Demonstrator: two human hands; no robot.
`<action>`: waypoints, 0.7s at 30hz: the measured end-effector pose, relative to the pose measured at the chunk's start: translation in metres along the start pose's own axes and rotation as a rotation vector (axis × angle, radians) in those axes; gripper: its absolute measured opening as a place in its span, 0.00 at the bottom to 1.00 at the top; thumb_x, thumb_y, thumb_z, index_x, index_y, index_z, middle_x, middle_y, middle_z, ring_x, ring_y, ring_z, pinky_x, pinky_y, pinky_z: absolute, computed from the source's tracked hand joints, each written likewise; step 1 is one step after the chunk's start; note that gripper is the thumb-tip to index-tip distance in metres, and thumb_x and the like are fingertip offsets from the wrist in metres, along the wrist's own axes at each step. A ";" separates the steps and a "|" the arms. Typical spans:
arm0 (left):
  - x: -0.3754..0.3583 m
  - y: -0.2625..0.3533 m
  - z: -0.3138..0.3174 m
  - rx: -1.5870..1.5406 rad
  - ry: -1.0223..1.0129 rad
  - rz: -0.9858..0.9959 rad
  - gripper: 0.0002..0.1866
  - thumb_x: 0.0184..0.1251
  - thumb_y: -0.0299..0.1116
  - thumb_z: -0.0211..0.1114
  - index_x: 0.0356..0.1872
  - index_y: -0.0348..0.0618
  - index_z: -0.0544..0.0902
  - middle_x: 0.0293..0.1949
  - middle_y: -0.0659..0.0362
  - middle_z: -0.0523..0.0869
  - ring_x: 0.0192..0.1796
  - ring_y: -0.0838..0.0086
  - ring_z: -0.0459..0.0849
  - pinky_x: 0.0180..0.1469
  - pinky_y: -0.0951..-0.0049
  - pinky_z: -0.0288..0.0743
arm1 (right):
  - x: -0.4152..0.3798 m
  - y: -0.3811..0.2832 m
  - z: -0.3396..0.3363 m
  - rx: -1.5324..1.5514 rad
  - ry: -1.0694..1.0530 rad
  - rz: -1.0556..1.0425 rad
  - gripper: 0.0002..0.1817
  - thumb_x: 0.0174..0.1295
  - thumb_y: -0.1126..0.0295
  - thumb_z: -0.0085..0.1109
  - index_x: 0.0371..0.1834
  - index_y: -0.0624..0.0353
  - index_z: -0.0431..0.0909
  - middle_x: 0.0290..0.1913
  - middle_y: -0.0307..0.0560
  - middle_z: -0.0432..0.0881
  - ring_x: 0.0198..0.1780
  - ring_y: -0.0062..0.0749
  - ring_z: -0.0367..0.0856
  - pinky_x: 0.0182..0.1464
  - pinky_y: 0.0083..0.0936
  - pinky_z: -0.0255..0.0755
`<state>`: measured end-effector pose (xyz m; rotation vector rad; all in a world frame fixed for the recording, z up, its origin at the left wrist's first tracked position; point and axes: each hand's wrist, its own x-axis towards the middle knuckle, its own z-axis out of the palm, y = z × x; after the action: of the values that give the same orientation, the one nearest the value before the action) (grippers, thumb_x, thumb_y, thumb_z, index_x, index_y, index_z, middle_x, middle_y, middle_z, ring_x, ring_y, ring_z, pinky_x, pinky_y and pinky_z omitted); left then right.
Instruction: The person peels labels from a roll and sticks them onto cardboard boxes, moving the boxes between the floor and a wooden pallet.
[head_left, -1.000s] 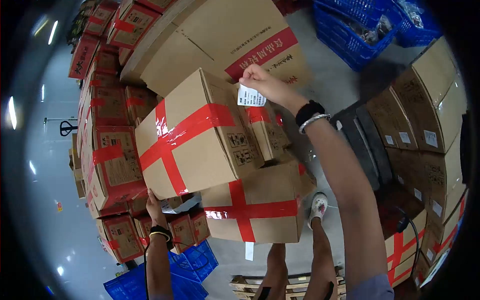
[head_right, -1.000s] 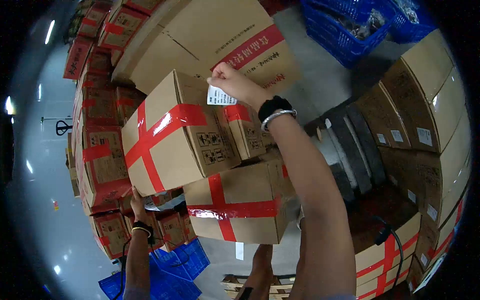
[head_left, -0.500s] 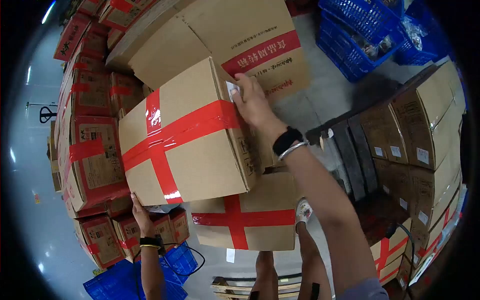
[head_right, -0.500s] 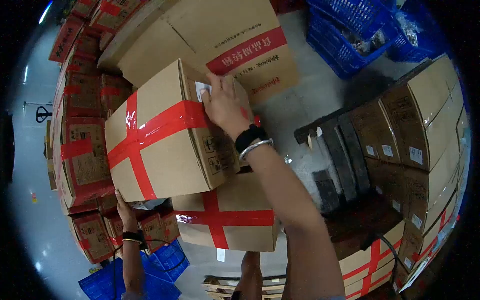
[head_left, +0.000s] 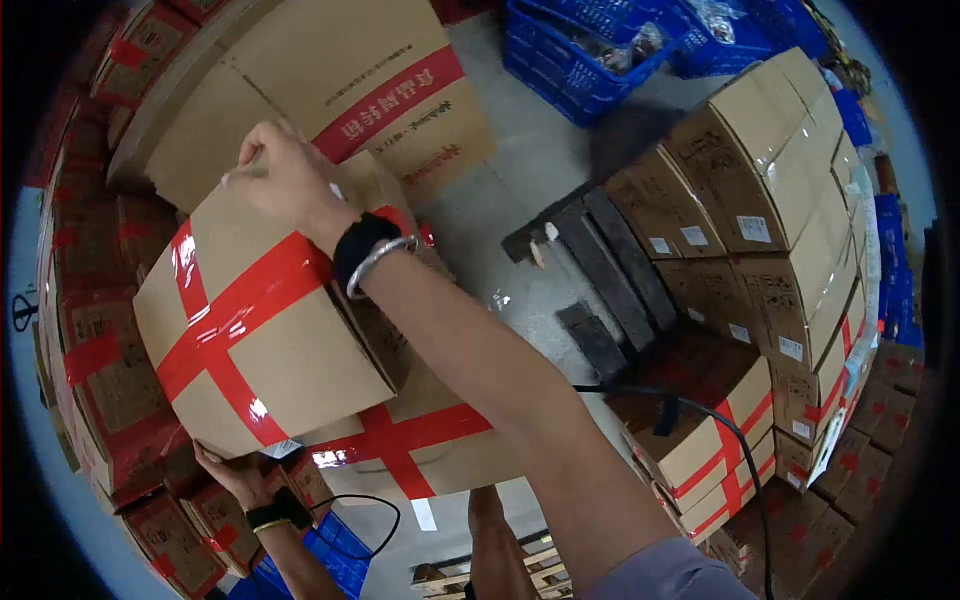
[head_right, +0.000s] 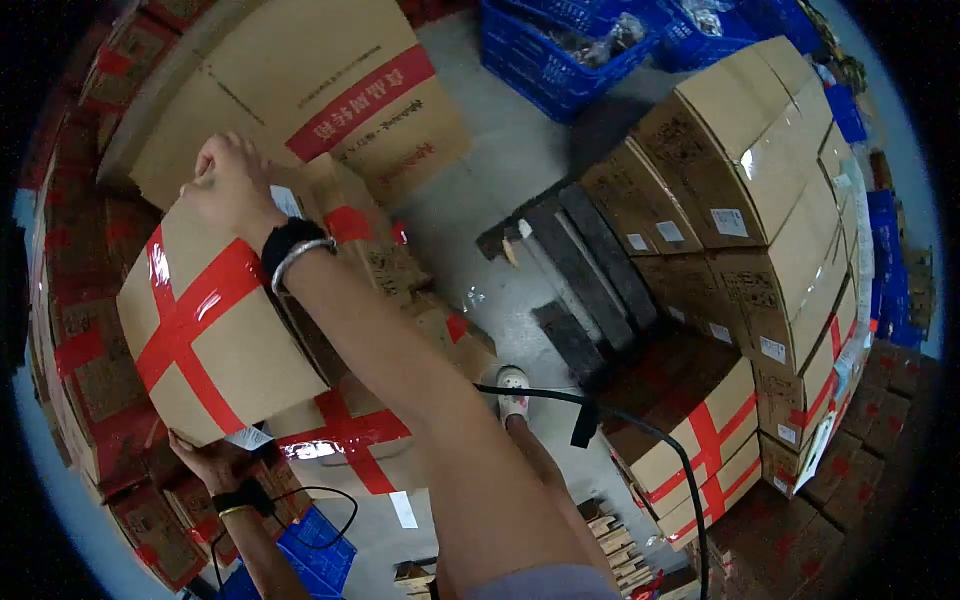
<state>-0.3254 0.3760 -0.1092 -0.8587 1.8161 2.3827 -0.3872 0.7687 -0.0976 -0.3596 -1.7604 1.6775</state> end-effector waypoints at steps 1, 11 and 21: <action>-0.010 -0.003 0.007 0.018 0.013 0.009 0.33 0.61 0.59 0.53 0.64 0.52 0.67 0.61 0.58 0.72 0.62 0.63 0.71 0.60 0.56 0.67 | -0.010 -0.001 -0.010 -0.001 0.044 -0.050 0.16 0.43 0.67 0.68 0.31 0.53 0.69 0.40 0.48 0.73 0.48 0.48 0.71 0.53 0.40 0.63; -0.027 -0.015 0.107 0.388 -0.321 0.216 0.31 0.67 0.57 0.48 0.64 0.47 0.66 0.63 0.58 0.69 0.65 0.64 0.67 0.65 0.62 0.61 | -0.136 -0.022 -0.194 -0.123 0.534 0.239 0.29 0.49 0.64 0.67 0.52 0.61 0.65 0.48 0.52 0.72 0.54 0.47 0.68 0.57 0.38 0.61; -0.140 -0.027 0.237 0.561 -0.653 0.204 0.29 0.69 0.55 0.44 0.64 0.48 0.63 0.65 0.56 0.67 0.64 0.62 0.68 0.65 0.61 0.62 | -0.289 -0.100 -0.288 0.461 0.890 0.462 0.22 0.60 0.65 0.58 0.55 0.57 0.63 0.50 0.48 0.71 0.52 0.33 0.71 0.54 0.29 0.67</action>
<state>-0.2940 0.6398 -0.0316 0.1496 2.1235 1.7405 0.0318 0.7996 -0.0958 -1.1418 -0.6442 1.7491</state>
